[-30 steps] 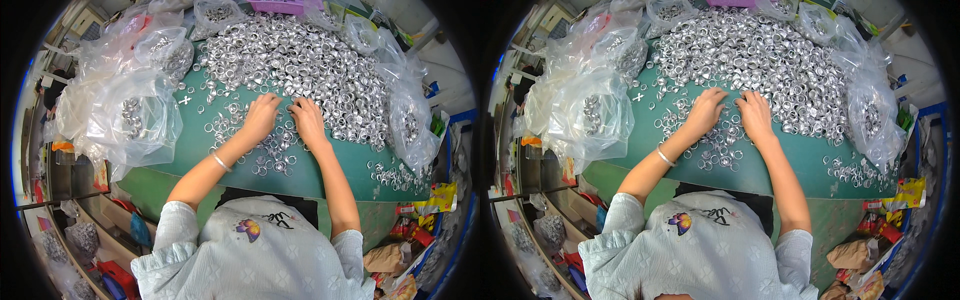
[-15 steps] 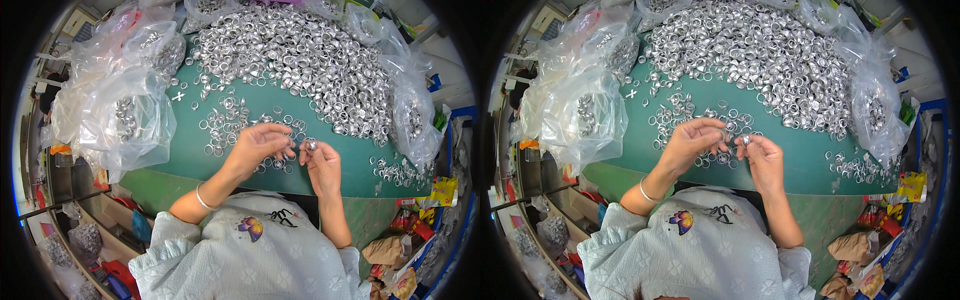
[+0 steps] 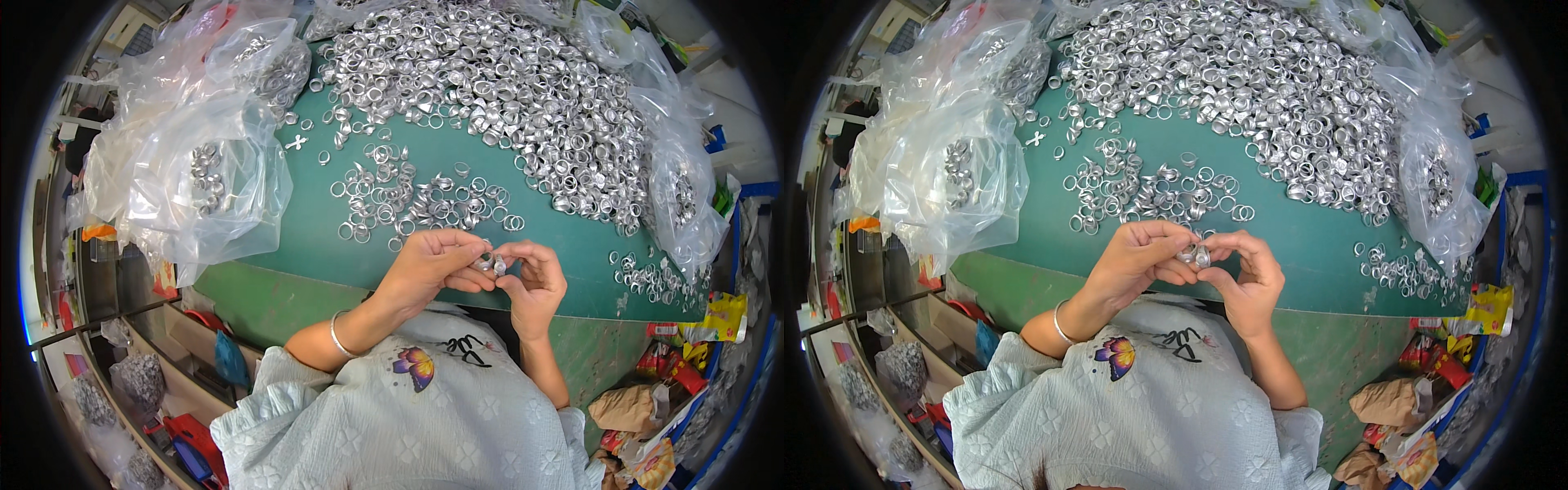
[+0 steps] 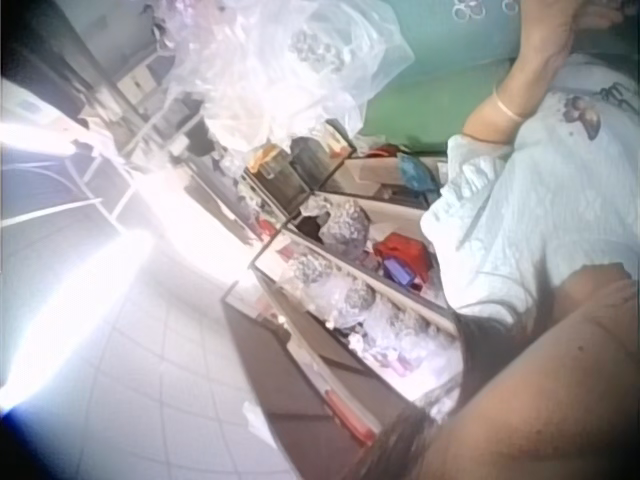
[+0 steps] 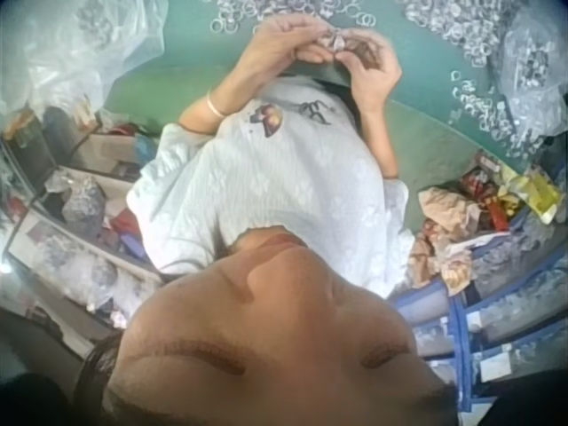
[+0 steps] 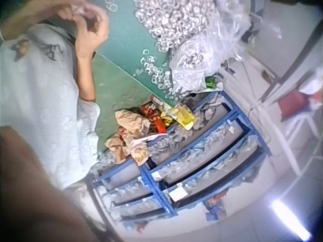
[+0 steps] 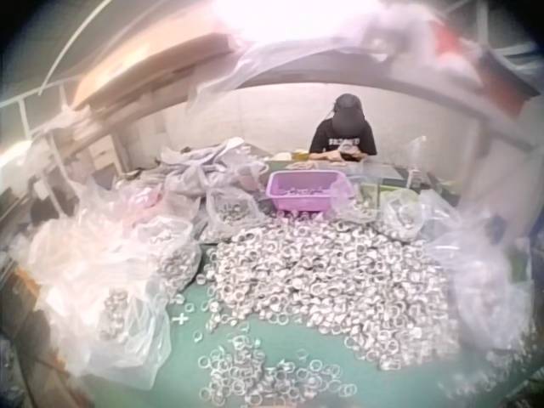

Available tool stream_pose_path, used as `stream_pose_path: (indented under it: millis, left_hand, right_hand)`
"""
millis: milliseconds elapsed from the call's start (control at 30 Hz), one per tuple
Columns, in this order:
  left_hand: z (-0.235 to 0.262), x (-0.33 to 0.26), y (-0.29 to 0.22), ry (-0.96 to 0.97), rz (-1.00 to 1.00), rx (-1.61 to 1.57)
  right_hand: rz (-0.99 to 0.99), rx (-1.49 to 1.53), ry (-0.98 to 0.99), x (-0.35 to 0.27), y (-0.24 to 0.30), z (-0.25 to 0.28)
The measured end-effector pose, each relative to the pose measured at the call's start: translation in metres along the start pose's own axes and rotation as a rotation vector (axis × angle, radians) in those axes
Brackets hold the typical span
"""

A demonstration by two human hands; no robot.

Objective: The person sorts through a pile of silver-colored metal rings on a green work surface by hand, picking up individual rings to check them and then placing them into smaller groups or containers.

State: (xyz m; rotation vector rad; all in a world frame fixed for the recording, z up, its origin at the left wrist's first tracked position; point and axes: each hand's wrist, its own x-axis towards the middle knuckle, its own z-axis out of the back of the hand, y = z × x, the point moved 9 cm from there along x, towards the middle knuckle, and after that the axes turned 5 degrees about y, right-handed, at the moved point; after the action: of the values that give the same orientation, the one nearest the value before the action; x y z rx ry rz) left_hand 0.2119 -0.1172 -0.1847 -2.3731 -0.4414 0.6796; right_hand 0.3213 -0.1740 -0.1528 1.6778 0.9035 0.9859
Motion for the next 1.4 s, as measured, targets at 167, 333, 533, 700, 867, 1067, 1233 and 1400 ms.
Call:
stream_pose_path:
  millis: [167,333,533,700,867,1067,1233,1400]
  left_hand:
    - [0.000,-0.001,0.000,-0.009,0.032,0.096]
    - [0.004,0.001,0.006,-0.009,0.006,0.126]
    - [-0.002,0.009,0.002,0.049,-0.007,0.493]
    - [0.022,0.041,-0.076,-0.387,-0.684,1.542]
    - [0.030,0.088,-0.066,-0.326,-0.563,1.803]
    - [0.053,0.073,-0.068,-0.187,-0.376,0.721]
    - [0.053,0.051,-0.028,-0.054,-0.090,-0.066]
    - [0.039,0.040,-0.015,0.036,-0.079,-0.152]
  right_hand:
    - [0.082,-0.265,0.117,0.002,0.013,-0.007]
    - [-0.013,-0.406,0.317,-0.002,0.011,-0.022]
    - [-0.507,0.266,0.023,-0.020,-0.061,0.001]
    - [-0.568,0.973,-0.126,0.001,-0.078,0.021]
    - [-0.512,0.916,-0.159,0.017,-0.084,0.040]
    - [-0.370,-0.050,-0.193,0.036,-0.061,0.072]
    - [-0.225,-0.906,-0.022,0.065,-0.040,0.070]
    - [-0.254,-1.171,0.146,0.066,-0.051,0.041]
